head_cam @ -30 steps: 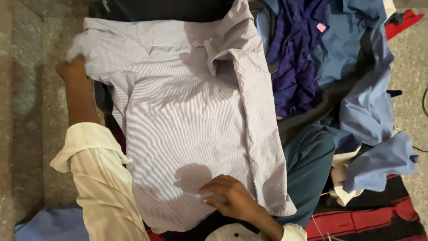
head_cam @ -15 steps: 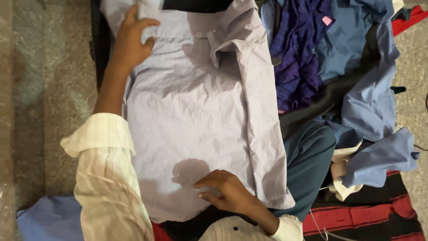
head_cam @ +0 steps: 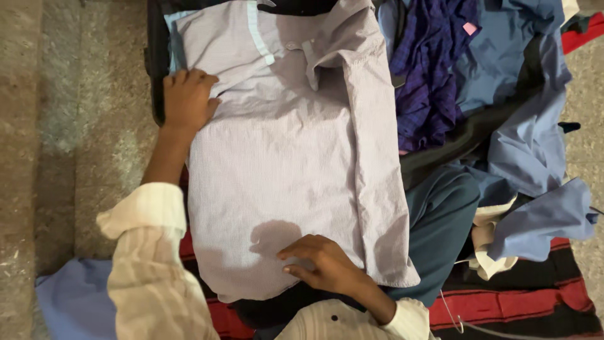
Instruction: The person folds a light purple striped shirt and places it into an open suitcase. They then pick up a dark purple plaid shirt, button it, and fold it. The person is sitting on a rug with other clothes and a suitcase nearby.
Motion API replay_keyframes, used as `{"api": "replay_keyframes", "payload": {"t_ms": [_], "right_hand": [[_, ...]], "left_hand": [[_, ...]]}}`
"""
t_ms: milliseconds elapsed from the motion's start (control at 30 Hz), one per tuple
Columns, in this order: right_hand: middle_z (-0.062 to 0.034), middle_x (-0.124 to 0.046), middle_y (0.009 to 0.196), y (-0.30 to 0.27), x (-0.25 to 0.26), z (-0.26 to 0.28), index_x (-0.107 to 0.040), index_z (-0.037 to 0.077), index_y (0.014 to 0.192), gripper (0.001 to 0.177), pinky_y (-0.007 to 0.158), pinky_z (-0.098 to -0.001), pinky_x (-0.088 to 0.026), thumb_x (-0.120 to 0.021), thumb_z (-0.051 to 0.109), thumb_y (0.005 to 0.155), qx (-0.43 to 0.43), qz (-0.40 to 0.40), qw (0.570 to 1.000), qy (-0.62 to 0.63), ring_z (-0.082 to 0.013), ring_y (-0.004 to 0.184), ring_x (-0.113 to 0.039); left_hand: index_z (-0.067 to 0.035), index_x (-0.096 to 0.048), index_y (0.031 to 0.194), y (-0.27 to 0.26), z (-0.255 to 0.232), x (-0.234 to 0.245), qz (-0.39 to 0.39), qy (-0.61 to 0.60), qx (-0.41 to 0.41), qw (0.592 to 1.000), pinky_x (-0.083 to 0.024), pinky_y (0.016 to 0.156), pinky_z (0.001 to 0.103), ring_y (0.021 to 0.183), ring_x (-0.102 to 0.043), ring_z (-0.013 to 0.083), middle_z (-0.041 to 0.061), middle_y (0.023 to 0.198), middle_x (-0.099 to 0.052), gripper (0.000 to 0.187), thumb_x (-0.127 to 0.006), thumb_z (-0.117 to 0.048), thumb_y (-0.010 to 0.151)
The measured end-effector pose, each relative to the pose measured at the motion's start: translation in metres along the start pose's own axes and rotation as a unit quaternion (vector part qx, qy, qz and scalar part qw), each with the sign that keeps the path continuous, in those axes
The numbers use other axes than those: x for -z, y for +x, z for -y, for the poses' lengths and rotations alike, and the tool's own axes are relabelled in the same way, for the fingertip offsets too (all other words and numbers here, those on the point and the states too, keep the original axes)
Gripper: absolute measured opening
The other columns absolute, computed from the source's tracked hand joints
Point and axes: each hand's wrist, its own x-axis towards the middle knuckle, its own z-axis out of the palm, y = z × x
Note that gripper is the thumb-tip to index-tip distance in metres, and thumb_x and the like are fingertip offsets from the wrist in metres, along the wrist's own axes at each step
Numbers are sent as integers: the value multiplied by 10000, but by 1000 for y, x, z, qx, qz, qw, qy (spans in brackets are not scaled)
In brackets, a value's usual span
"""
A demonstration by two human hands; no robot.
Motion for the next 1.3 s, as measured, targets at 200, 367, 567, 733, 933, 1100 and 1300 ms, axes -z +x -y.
{"api": "replay_keyframes", "payload": {"t_ms": [200, 367, 567, 733, 933, 1100, 1300], "right_hand": [[-67, -773, 1120, -3, -8, 0, -770, 112, 1110, 253, 901, -388, -538, -786, 191, 871, -7, 13, 1000, -14, -273, 1039, -709], [-87, -757, 1132, 0, -4, 1, -754, 99, 1165, 287, 933, -402, -521, -777, 205, 900, -14, 13, 1000, -13, -284, 1066, -695], [-93, -755, 1098, 5, -13, 0, -754, 96, 1148, 281, 908, -392, -537, -783, 197, 887, 1, 17, 1000, -5, -285, 1034, -698], [-85, -768, 1061, 7, -31, 0, -748, 103, 1144, 273, 892, -391, -557, -771, 158, 878, 45, 46, 998, 7, -282, 1017, -710], [-91, -759, 1118, 7, -34, -3, -760, 109, 1145, 277, 897, -387, -562, -781, 160, 874, 49, 53, 997, -6, -279, 1020, -717], [-96, -748, 1193, 42, -16, -17, -771, 108, 1151, 300, 915, -383, -547, -779, 140, 853, 65, -24, 994, -87, -280, 1040, -711], [-87, -745, 1111, 170, 29, -30, -764, 126, 1119, 218, 877, -395, -547, -726, 146, 906, 107, -194, 962, -162, -318, 982, -688]], "left_hand": [[-143, -754, 1193, 61, -30, -59, -21, 112, -33, 993, -400, 954, 483, 1063, -586, 289, 76, 1095, -691, 457, -831, -310, 774], [-200, -794, 953, 90, -47, -86, 57, 208, 25, 976, -416, 941, 478, 1050, -602, 272, 37, 1000, -719, 96, -719, -199, 893], [-238, -792, 1139, 64, -40, -63, 18, 44, 10, 999, -419, 953, 460, 1050, -606, 277, 50, 1068, -714, 261, -679, -114, 939], [-83, -650, 1412, -2, -73, 15, -92, -65, -16, 994, -375, 1026, 512, 1206, -532, 333, 120, 1352, -616, 514, -746, -224, 927], [-7, -496, 1506, -143, -95, 66, -89, -75, 172, 978, -382, 1103, 546, 1381, -455, 419, 236, 1521, -489, 649, -748, -284, 976], [124, -328, 1504, -242, -77, 26, 43, -361, 400, 841, -424, 1064, 438, 1306, -520, 430, 336, 1437, -485, 907, -621, -570, 1000], [115, -654, 1265, -340, -84, 3, 120, -395, 575, 706, -480, 901, 443, 1022, -638, 339, 297, 1104, -704, 726, -402, -547, 1105]]}}
